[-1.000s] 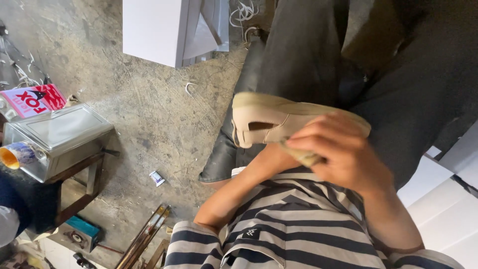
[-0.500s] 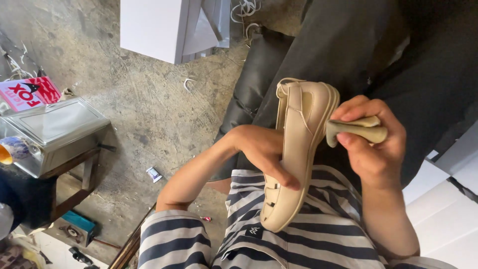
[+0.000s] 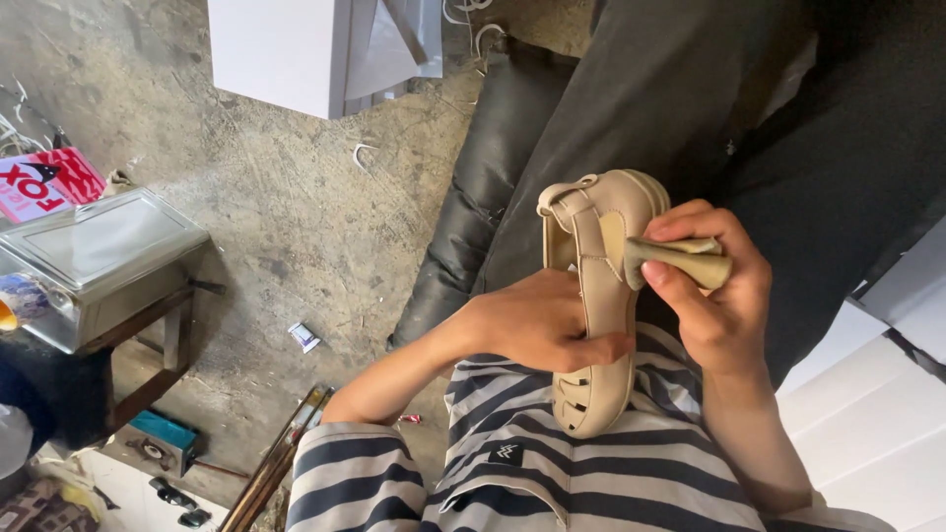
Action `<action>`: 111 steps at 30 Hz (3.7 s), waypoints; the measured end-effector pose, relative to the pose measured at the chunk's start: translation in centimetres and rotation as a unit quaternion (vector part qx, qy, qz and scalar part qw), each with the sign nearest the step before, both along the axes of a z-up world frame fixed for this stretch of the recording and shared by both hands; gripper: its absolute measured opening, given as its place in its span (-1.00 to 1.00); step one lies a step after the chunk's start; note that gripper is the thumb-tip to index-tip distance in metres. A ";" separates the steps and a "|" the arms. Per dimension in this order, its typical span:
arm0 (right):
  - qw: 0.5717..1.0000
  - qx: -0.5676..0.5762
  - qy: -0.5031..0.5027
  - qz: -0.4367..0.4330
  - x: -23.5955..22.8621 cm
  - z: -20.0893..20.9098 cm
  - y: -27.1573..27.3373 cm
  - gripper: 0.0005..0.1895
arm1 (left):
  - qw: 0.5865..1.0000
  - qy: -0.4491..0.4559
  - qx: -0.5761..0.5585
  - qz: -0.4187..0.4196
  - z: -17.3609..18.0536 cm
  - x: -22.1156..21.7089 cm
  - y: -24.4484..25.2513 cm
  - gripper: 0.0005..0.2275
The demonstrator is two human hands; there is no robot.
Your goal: Cleaning and finishing a beige leather sandal using a cleaning block while sitting on the floor.
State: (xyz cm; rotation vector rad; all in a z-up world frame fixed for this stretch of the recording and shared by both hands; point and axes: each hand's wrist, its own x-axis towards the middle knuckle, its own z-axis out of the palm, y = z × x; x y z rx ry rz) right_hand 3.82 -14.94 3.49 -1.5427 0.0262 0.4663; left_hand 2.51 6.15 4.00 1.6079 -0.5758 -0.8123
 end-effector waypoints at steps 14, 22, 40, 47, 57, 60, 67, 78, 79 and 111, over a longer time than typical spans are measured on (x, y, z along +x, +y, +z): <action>0.996 0.082 -0.005 -0.033 0.2 -0.6 0.4 -0.80 | 0.990 -0.059 -0.059 0.116 1.1 -0.7 -1.5 -0.67; 0.994 0.092 0.012 -0.052 0.1 -1.5 -0.7 -0.80 | 0.966 0.035 0.034 0.254 3.9 -0.5 -2.8 -0.56; 0.981 -0.111 -0.156 0.011 -2.8 0.3 2.7 -0.85 | 0.831 0.204 -0.081 0.511 -0.8 -1.3 -1.5 -0.68; 0.926 -0.177 -0.334 -0.025 2.0 -0.7 4.1 -0.93 | 0.811 0.227 -0.106 0.529 0.1 -1.6 -2.5 -0.81; 0.920 -0.179 -0.348 -0.007 2.5 -0.5 4.5 -0.92 | 0.834 0.189 -0.153 0.495 -3.1 -4.1 -2.3 -0.53; 0.921 -0.187 -0.343 0.006 0.4 -0.8 4.4 -0.90 | 0.832 0.183 -0.181 0.492 -4.5 -4.9 -2.7 -0.41; 0.953 -0.141 -0.267 -0.037 3.6 -0.4 2.9 -0.91 | 0.860 0.175 -0.202 0.435 -1.4 -3.2 -4.2 -0.21; 0.975 -0.053 -0.109 -0.185 -1.1 -2.0 1.3 -0.85 | 0.867 0.133 -0.119 0.466 1.6 -0.7 -5.6 -0.46; 0.974 -0.002 -0.085 -0.211 -0.8 -2.3 1.1 -0.80 | 0.862 0.140 -0.139 0.467 1.8 -0.6 -5.2 -0.55; 0.900 -0.211 -0.367 0.099 1.5 1.8 3.8 -0.82 | 0.850 0.212 -0.195 0.441 -1.8 -2.6 -1.8 -0.56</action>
